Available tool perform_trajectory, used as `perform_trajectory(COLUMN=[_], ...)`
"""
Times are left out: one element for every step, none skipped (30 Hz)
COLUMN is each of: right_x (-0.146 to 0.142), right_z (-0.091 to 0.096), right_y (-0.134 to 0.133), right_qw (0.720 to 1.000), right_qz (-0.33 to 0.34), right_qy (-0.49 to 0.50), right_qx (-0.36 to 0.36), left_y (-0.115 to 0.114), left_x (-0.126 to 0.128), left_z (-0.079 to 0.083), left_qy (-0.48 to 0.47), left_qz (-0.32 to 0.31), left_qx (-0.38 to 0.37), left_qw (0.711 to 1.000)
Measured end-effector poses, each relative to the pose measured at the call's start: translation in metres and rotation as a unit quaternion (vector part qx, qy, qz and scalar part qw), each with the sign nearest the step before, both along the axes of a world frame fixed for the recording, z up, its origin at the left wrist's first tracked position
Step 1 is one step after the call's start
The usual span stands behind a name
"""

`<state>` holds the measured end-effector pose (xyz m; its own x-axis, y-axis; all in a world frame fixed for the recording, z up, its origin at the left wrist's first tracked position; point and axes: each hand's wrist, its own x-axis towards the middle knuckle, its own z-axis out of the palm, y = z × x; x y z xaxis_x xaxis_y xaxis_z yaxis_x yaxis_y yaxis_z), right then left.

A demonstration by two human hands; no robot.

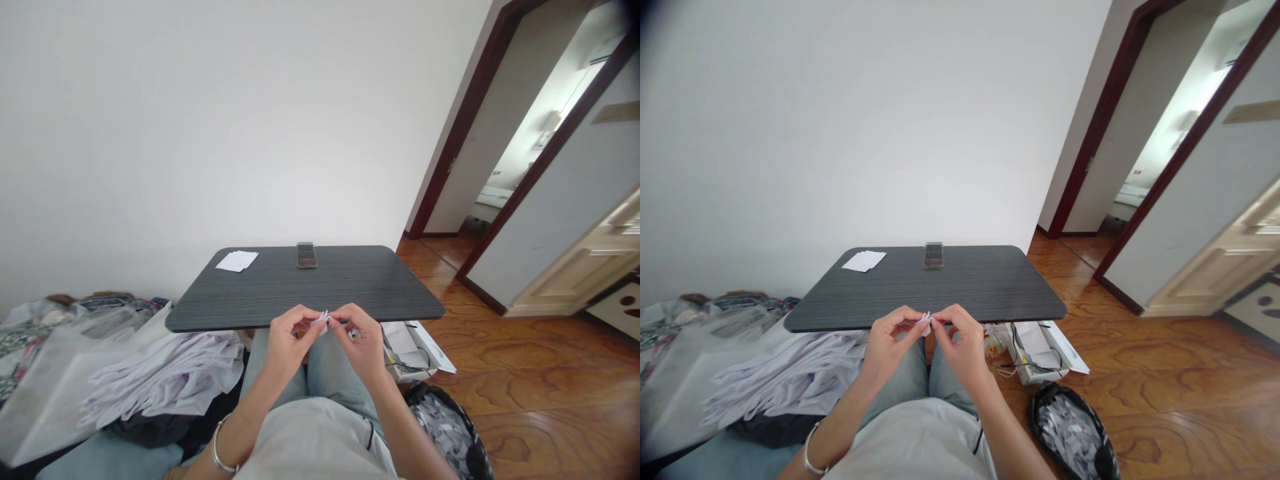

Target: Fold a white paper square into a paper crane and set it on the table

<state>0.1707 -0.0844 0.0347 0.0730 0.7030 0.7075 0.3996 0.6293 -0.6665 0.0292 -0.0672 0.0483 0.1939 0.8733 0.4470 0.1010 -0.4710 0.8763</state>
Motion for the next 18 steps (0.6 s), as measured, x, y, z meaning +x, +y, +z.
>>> perform_trajectory(right_x=[0.0001, 0.0001, 0.0002, 0.0003, 0.0003, 0.0004, 0.0005, 0.0007, 0.0009, 0.0012, 0.0015, 0.0017, 0.0020, 0.0021, 0.0022, 0.0023, 0.0023, 0.0024], right_z=[-0.0002, -0.0005, -0.0009, -0.0014, -0.0020, -0.0025, -0.0029, -0.0032, -0.0033, -0.0033, -0.0031, -0.0028, -0.0024, -0.0019, -0.0015, -0.0010, -0.0006, -0.0003], right_y=[0.0001, 0.0002, 0.0004, 0.0007, 0.0011, 0.0015, 0.0019, 0.0023, 0.0026, 0.0029, 0.0031, 0.0032, 0.0032, 0.0031, 0.0030, 0.0027, 0.0025, 0.0022], right_qw=[1.000, 1.000, 1.000, 0.999, 0.999, 0.999, 0.998, 0.998, 0.998, 0.998, 0.998, 0.998, 0.998, 0.998, 0.998, 0.998, 0.998, 0.999], right_qz=[0.003, 0.007, 0.011, 0.015, 0.020, 0.024, 0.028, 0.031, 0.033, 0.036, 0.037, 0.038, 0.039, 0.038, 0.035, 0.032, 0.029, 0.026], right_qy=[0.004, 0.009, 0.016, 0.023, 0.030, 0.036, 0.042, 0.045, 0.047, 0.046, 0.045, 0.044, 0.042, 0.041, 0.040, 0.038, 0.035, 0.032], right_qx=[-0.003, -0.007, -0.012, -0.017, -0.021, -0.025, -0.029, -0.033, -0.036, -0.038, -0.039, -0.040, -0.039, -0.038, -0.037, -0.036, -0.036, -0.035], left_y=[-0.0002, -0.0003, -0.0003, -0.0003, -0.0002, -0.0001, 0.0000, 0.0001, 0.0002, 0.0003, 0.0004, 0.0005, 0.0006, 0.0007, 0.0008, 0.0008, 0.0007, 0.0006], left_x=[0.0000, -0.0001, -0.0002, -0.0004, -0.0006, -0.0008, -0.0009, -0.0011, -0.0011, -0.0012, -0.0011, -0.0011, -0.0009, -0.0008, -0.0007, -0.0005, -0.0004, -0.0004], left_z=[0.0003, 0.0005, 0.0006, 0.0005, 0.0004, 0.0001, -0.0002, -0.0006, -0.0009, -0.0012, -0.0014, -0.0015, -0.0015, -0.0014, -0.0013, -0.0011, -0.0010, -0.0010], left_qy=[0.001, 0.002, 0.004, 0.005, 0.006, 0.007, 0.007, 0.007, 0.008, 0.008, 0.008, 0.009, 0.009, 0.008, 0.008, 0.007, 0.006, 0.006], left_qz=[0.000, -0.001, -0.002, -0.003, -0.004, -0.003, -0.003, -0.003, -0.003, -0.004, -0.004, -0.004, -0.004, -0.004, -0.004, -0.004, -0.005, -0.006], left_qx=[-0.001, -0.002, -0.004, -0.005, -0.005, -0.005, -0.005, -0.005, -0.005, -0.005, -0.005, -0.004, -0.005, -0.005, -0.007, -0.008, -0.010, -0.011], left_qw=[1.000, 1.000, 1.000, 1.000, 1.000, 1.000, 1.000, 1.000, 1.000, 1.000, 1.000, 1.000, 1.000, 1.000, 1.000, 1.000, 1.000, 1.000])
